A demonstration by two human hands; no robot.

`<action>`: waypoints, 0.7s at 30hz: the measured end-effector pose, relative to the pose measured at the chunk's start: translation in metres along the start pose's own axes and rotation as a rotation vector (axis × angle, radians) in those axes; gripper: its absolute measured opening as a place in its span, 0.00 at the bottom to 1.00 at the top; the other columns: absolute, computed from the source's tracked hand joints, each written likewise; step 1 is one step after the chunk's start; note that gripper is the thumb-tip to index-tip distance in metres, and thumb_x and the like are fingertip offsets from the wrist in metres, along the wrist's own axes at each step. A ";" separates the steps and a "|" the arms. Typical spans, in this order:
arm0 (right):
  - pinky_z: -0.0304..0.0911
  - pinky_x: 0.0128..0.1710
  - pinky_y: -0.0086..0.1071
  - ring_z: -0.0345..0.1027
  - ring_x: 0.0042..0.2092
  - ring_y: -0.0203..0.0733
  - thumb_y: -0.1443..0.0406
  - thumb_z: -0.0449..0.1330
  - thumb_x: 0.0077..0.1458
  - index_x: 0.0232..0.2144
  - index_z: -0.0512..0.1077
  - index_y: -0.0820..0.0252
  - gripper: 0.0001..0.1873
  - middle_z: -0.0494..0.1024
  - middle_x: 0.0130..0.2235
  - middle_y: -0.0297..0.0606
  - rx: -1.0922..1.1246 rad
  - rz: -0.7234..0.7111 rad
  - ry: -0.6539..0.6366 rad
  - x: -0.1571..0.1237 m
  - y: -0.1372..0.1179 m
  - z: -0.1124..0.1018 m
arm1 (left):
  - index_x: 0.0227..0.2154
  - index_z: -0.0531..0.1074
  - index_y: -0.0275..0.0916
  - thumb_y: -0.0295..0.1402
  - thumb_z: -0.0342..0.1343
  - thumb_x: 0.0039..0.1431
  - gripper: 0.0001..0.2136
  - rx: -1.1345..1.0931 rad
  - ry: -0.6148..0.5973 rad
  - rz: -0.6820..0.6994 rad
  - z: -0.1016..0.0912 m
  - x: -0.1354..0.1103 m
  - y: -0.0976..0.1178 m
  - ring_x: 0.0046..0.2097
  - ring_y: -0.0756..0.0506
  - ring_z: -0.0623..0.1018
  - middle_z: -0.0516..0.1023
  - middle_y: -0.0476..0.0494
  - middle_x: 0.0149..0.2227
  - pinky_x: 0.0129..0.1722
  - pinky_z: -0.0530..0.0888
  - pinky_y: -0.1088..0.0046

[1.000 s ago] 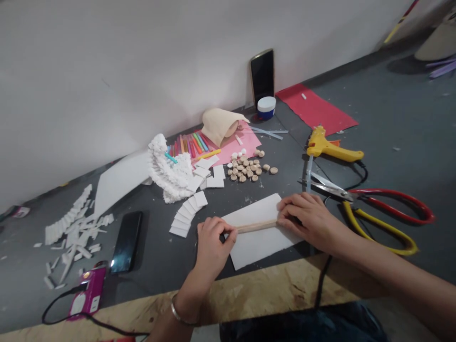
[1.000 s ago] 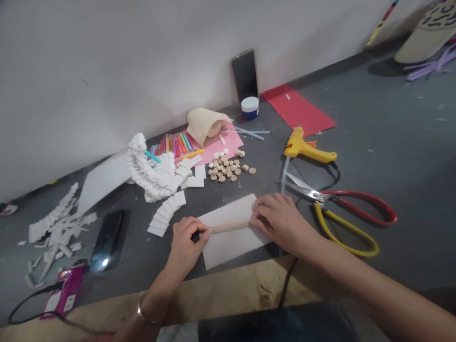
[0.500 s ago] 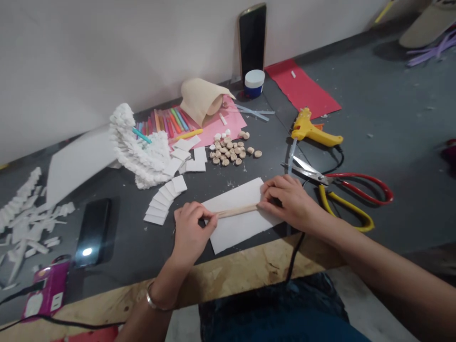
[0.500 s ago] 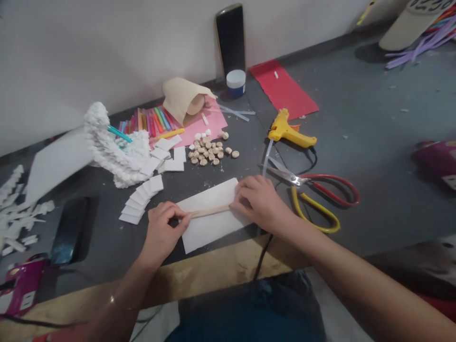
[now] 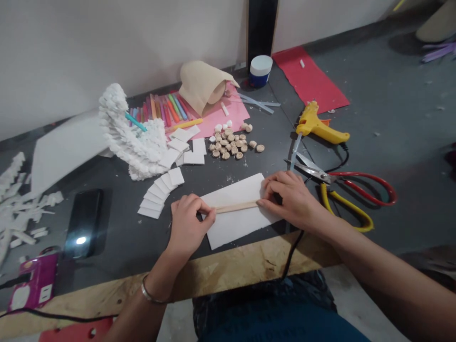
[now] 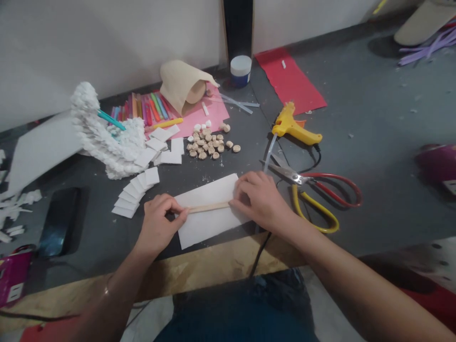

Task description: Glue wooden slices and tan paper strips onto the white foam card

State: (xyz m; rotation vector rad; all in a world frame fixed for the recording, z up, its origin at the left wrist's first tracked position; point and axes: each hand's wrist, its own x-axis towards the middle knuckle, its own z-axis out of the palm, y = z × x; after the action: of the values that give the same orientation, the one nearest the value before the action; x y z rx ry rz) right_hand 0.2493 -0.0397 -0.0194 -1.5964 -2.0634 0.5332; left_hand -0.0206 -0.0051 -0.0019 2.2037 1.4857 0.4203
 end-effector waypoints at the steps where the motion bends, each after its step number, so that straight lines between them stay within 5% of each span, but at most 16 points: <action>1: 0.56 0.45 0.43 0.63 0.43 0.48 0.63 0.60 0.57 0.28 0.69 0.57 0.06 0.72 0.41 0.41 0.009 0.005 -0.006 0.000 0.000 -0.001 | 0.23 0.67 0.39 0.29 0.59 0.56 0.09 -0.006 -0.002 -0.002 0.000 0.000 0.000 0.36 0.48 0.70 0.71 0.52 0.29 0.44 0.59 0.64; 8: 0.56 0.46 0.43 0.64 0.46 0.48 0.63 0.59 0.58 0.34 0.71 0.55 0.03 0.73 0.43 0.41 0.028 -0.002 -0.050 0.001 0.001 -0.004 | 0.30 0.72 0.41 0.31 0.58 0.59 0.02 -0.015 -0.015 0.010 -0.002 0.001 -0.001 0.38 0.47 0.72 0.72 0.51 0.32 0.43 0.61 0.64; 13: 0.56 0.47 0.44 0.64 0.45 0.49 0.63 0.59 0.57 0.31 0.71 0.56 0.04 0.73 0.42 0.41 0.032 -0.004 -0.042 0.002 0.003 -0.002 | 0.35 0.77 0.48 0.30 0.54 0.62 0.07 0.057 -0.021 0.124 -0.004 -0.003 0.002 0.40 0.46 0.73 0.72 0.49 0.34 0.44 0.62 0.63; 18: 0.56 0.47 0.45 0.64 0.45 0.49 0.64 0.60 0.55 0.30 0.71 0.56 0.03 0.73 0.42 0.42 0.018 0.010 -0.030 0.004 0.002 -0.002 | 0.42 0.77 0.46 0.29 0.52 0.63 0.10 0.429 0.110 0.278 -0.003 -0.016 0.027 0.44 0.41 0.73 0.75 0.41 0.42 0.45 0.63 0.58; 21: 0.57 0.47 0.45 0.65 0.45 0.49 0.64 0.60 0.56 0.30 0.72 0.57 0.03 0.73 0.42 0.42 0.010 -0.006 -0.019 0.003 0.002 -0.001 | 0.50 0.72 0.41 0.27 0.48 0.65 0.14 0.464 0.113 0.416 0.007 -0.025 0.046 0.55 0.38 0.71 0.74 0.38 0.53 0.49 0.66 0.57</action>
State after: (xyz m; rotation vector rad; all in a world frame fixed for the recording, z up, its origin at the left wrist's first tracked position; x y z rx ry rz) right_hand 0.2511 -0.0360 -0.0191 -1.5844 -2.0757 0.5579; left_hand 0.0100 -0.0443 0.0165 2.9197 1.2669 0.3593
